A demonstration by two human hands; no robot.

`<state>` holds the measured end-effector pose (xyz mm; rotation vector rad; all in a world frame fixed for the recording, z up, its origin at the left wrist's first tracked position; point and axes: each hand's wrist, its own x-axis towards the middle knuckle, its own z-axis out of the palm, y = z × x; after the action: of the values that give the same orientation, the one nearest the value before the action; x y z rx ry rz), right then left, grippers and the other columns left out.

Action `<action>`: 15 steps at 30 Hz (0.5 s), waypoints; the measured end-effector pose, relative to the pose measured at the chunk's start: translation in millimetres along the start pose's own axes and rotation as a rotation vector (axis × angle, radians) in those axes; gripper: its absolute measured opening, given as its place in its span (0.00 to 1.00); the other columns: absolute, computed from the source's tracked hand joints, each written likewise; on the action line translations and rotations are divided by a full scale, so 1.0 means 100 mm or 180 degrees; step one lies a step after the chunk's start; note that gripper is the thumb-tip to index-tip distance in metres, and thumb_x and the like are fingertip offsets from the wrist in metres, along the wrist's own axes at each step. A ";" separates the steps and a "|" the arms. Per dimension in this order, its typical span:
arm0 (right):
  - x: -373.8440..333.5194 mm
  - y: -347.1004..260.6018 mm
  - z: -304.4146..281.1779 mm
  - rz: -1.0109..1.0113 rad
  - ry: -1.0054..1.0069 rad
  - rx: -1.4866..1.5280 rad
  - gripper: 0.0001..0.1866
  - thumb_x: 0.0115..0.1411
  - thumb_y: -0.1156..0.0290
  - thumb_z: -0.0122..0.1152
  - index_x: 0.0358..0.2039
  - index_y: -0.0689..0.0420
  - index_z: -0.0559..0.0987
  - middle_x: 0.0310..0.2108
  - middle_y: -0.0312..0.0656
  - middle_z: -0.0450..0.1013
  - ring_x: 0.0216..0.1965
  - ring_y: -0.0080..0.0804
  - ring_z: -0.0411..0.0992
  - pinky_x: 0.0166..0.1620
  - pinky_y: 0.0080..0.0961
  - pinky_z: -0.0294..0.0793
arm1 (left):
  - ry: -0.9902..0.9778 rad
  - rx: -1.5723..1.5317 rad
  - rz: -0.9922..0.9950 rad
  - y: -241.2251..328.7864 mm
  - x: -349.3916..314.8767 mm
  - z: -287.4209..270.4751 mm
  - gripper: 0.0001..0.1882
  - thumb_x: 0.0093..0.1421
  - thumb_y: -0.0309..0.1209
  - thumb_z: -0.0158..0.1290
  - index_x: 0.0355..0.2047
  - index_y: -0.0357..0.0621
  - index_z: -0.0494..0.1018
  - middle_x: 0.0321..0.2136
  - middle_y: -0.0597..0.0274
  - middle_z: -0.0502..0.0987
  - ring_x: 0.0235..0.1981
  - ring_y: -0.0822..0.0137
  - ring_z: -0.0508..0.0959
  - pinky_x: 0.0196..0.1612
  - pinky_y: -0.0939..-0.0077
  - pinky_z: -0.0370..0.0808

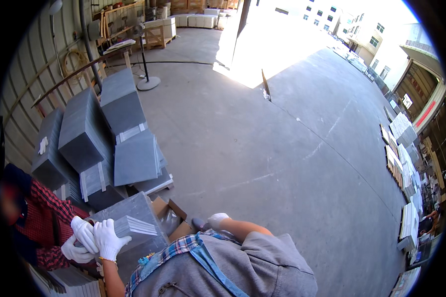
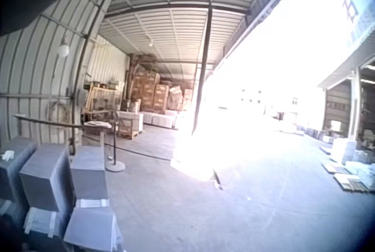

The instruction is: The person wraps gray rectangular tiles in plastic film and places them into white cardboard boxes. A coworker assists by handing over tiles and applying tape to seal the boxes. The packed boxes are stacked on a pallet.

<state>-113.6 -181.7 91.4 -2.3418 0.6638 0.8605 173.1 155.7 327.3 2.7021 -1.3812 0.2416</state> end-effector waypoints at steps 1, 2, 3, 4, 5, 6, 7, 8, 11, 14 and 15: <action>-0.07 -0.13 -0.15 0.0047 -0.0101 0.0049 0.20 0.59 0.59 0.57 0.49 0.53 0.83 0.49 0.51 0.79 0.53 0.53 0.76 0.54 0.43 0.76 | 0.0021 -0.0039 0.0010 -0.01 0.00 0.00 0.36 0.27 0.49 0.75 0.32 0.47 0.68 0.30 0.54 0.74 0.37 0.52 0.73 0.48 0.58 0.66; -0.10 -0.19 -0.23 0.0089 -0.0199 0.0092 0.21 0.58 0.59 0.58 0.49 0.53 0.83 0.49 0.52 0.79 0.53 0.53 0.76 0.54 0.43 0.76 | 0.0048 -0.0074 0.0014 -0.02 0.00 0.02 0.36 0.27 0.49 0.75 0.32 0.47 0.68 0.30 0.54 0.74 0.37 0.52 0.73 0.48 0.58 0.66; -0.10 -0.19 -0.23 0.0085 -0.0147 0.0059 0.21 0.57 0.60 0.58 0.49 0.53 0.83 0.49 0.52 0.78 0.53 0.53 0.76 0.54 0.44 0.75 | 0.0075 -0.0108 0.0016 -0.03 0.00 0.03 0.36 0.27 0.49 0.75 0.32 0.47 0.68 0.30 0.54 0.74 0.37 0.52 0.73 0.48 0.58 0.66; -0.10 -0.16 -0.21 0.0080 -0.0095 0.0025 0.21 0.56 0.60 0.59 0.49 0.53 0.83 0.50 0.52 0.78 0.53 0.54 0.75 0.55 0.44 0.75 | 0.0053 -0.0145 -0.0007 -0.04 -0.02 0.04 0.37 0.27 0.49 0.76 0.33 0.46 0.68 0.31 0.54 0.74 0.38 0.51 0.73 0.49 0.58 0.66; -0.10 -0.11 -0.19 0.0091 -0.0033 -0.0014 0.21 0.56 0.61 0.59 0.49 0.53 0.83 0.50 0.52 0.78 0.53 0.54 0.75 0.55 0.44 0.75 | 0.0042 -0.0197 -0.0021 -0.04 -0.03 0.06 0.38 0.27 0.48 0.76 0.34 0.45 0.68 0.32 0.53 0.74 0.39 0.50 0.73 0.49 0.57 0.67; -0.02 0.00 -0.06 0.0093 0.0120 0.0041 0.22 0.56 0.62 0.58 0.50 0.53 0.82 0.50 0.53 0.78 0.53 0.54 0.75 0.55 0.44 0.75 | 0.0022 -0.0264 -0.0022 -0.03 -0.01 0.08 0.38 0.27 0.48 0.76 0.35 0.45 0.69 0.32 0.52 0.74 0.40 0.49 0.73 0.50 0.56 0.67; 0.03 0.13 0.03 0.0137 0.0080 0.0035 0.21 0.56 0.62 0.57 0.50 0.54 0.82 0.50 0.53 0.78 0.53 0.53 0.75 0.55 0.44 0.75 | 0.0030 -0.0277 -0.0006 -0.02 0.00 0.08 0.38 0.27 0.48 0.76 0.35 0.45 0.69 0.32 0.52 0.74 0.40 0.49 0.73 0.50 0.56 0.67; -0.03 0.12 0.05 0.0160 0.0014 0.0029 0.21 0.56 0.62 0.57 0.49 0.54 0.82 0.50 0.53 0.78 0.53 0.53 0.75 0.55 0.44 0.75 | 0.0017 -0.0277 -0.0011 -0.01 -0.02 0.08 0.38 0.27 0.48 0.76 0.36 0.45 0.69 0.33 0.52 0.74 0.40 0.49 0.73 0.50 0.56 0.67; -0.08 0.16 0.07 0.0184 -0.0100 0.0017 0.21 0.57 0.58 0.57 0.48 0.54 0.83 0.50 0.52 0.78 0.53 0.52 0.76 0.55 0.44 0.75 | -0.0012 -0.0252 -0.0049 -0.01 -0.04 0.05 0.39 0.28 0.48 0.76 0.36 0.45 0.69 0.33 0.52 0.74 0.41 0.50 0.73 0.50 0.56 0.67; -0.16 0.16 -0.02 0.0237 -0.0186 -0.0099 0.22 0.58 0.57 0.57 0.48 0.54 0.83 0.50 0.52 0.78 0.53 0.51 0.76 0.55 0.43 0.76 | -0.0058 -0.0290 -0.0095 -0.01 -0.04 0.04 0.39 0.28 0.48 0.76 0.37 0.44 0.69 0.33 0.52 0.74 0.41 0.50 0.73 0.50 0.56 0.67; -0.11 0.24 0.00 0.0217 -0.0229 -0.0173 0.22 0.57 0.57 0.58 0.49 0.54 0.83 0.50 0.51 0.78 0.53 0.51 0.76 0.55 0.43 0.76 | -0.0074 -0.0320 -0.0103 0.00 -0.02 0.04 0.39 0.28 0.48 0.76 0.37 0.44 0.69 0.33 0.52 0.74 0.41 0.50 0.73 0.50 0.56 0.67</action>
<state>-135.4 -196.1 91.5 -2.3358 0.7017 1.0000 172.3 156.9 323.0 2.6506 -1.3172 0.1347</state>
